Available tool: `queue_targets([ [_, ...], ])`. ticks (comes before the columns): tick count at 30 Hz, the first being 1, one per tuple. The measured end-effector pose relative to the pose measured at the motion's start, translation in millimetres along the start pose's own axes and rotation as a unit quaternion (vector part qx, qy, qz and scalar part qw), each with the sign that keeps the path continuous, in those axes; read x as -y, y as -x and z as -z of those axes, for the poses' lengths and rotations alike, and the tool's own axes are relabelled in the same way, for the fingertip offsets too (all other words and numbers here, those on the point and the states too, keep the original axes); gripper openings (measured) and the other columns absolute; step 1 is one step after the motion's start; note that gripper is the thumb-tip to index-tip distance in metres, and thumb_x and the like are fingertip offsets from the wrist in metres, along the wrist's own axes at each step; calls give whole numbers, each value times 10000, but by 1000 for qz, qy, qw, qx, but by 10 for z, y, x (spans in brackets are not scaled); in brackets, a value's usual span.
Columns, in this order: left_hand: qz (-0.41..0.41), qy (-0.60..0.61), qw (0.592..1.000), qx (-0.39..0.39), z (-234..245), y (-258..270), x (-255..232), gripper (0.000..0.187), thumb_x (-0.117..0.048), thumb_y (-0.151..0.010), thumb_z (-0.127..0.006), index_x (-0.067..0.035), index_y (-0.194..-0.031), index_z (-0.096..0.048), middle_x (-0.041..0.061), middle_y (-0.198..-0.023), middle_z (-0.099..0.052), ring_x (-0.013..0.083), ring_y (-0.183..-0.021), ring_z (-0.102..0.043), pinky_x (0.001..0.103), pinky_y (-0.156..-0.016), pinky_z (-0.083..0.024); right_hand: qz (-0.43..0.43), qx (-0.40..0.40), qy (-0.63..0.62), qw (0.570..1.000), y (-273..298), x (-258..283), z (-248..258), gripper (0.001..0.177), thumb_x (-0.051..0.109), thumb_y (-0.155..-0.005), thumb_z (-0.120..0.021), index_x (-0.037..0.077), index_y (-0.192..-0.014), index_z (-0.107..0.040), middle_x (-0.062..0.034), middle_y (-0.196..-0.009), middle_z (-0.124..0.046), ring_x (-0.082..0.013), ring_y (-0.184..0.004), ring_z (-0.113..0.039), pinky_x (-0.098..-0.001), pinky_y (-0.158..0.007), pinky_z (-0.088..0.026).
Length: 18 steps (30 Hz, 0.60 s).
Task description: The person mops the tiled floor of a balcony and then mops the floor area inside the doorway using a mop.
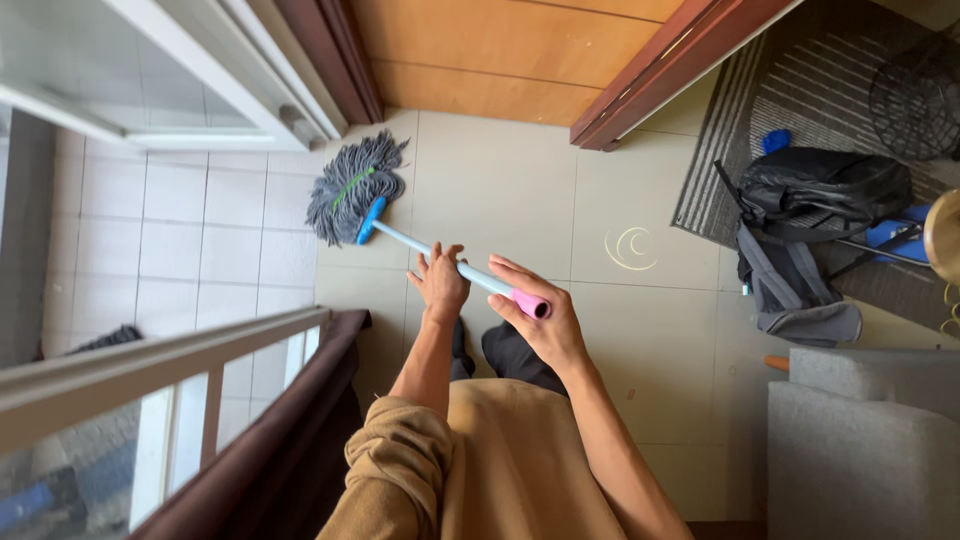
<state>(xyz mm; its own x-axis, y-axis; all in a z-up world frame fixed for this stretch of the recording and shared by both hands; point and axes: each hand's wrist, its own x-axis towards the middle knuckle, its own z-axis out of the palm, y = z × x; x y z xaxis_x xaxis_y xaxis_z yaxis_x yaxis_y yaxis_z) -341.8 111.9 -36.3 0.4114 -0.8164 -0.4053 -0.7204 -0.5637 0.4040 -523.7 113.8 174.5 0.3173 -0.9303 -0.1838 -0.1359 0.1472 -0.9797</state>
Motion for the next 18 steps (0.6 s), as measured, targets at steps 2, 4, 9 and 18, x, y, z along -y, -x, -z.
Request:
queue_targets([
  [2, 21, 20, 999, -18, 13, 121, 32, 383, -270, -959, -643, -214, -1337, -635, 132, -1590, -402, 513, -1477, -251, 738, -1145, -157, 14, 7, 11, 1000, 90, 46, -39, 398, 173, -899, -771, 59, -1275, -709, -102, -1437, -651, -221, -1296, -644, -336, -1027, -552],
  [4, 30, 33, 998, -32, 45, 216, 21, 415, -297, -955, -649, -204, -1359, -626, 148, -1602, -378, 531, -1470, -243, 737, -1138, -168, 43, 13, 28, 999, 155, 119, -45, 371, 162, -892, -778, 59, -1244, -726, -106, -1440, -637, -224, -1310, -627, -340, -1017, -560],
  [9, 31, 42, 998, -47, 83, 440, -214, 439, -327, -947, -659, -230, -1374, -634, 149, -1621, -352, 536, -1478, -239, 732, -1153, -183, 86, 15, 67, 994, 316, 290, 69, 352, 142, -895, -763, 61, -1236, -728, -103, -1431, -648, -231, -1247, -644, -346, -966, -573],
  [18, 23, 78, 996, -45, -360, 930, -922, 543, -336, -879, -707, -249, -1402, -589, 163, -1625, -314, 569, -1452, -203, 742, -1118, -209, 141, -7, 82, 987, 749, 192, 842, 339, 69, -927, -694, 50, -1265, -713, -82, -1403, -669, -215, -1254, -660, -344, -1047, -521],
])
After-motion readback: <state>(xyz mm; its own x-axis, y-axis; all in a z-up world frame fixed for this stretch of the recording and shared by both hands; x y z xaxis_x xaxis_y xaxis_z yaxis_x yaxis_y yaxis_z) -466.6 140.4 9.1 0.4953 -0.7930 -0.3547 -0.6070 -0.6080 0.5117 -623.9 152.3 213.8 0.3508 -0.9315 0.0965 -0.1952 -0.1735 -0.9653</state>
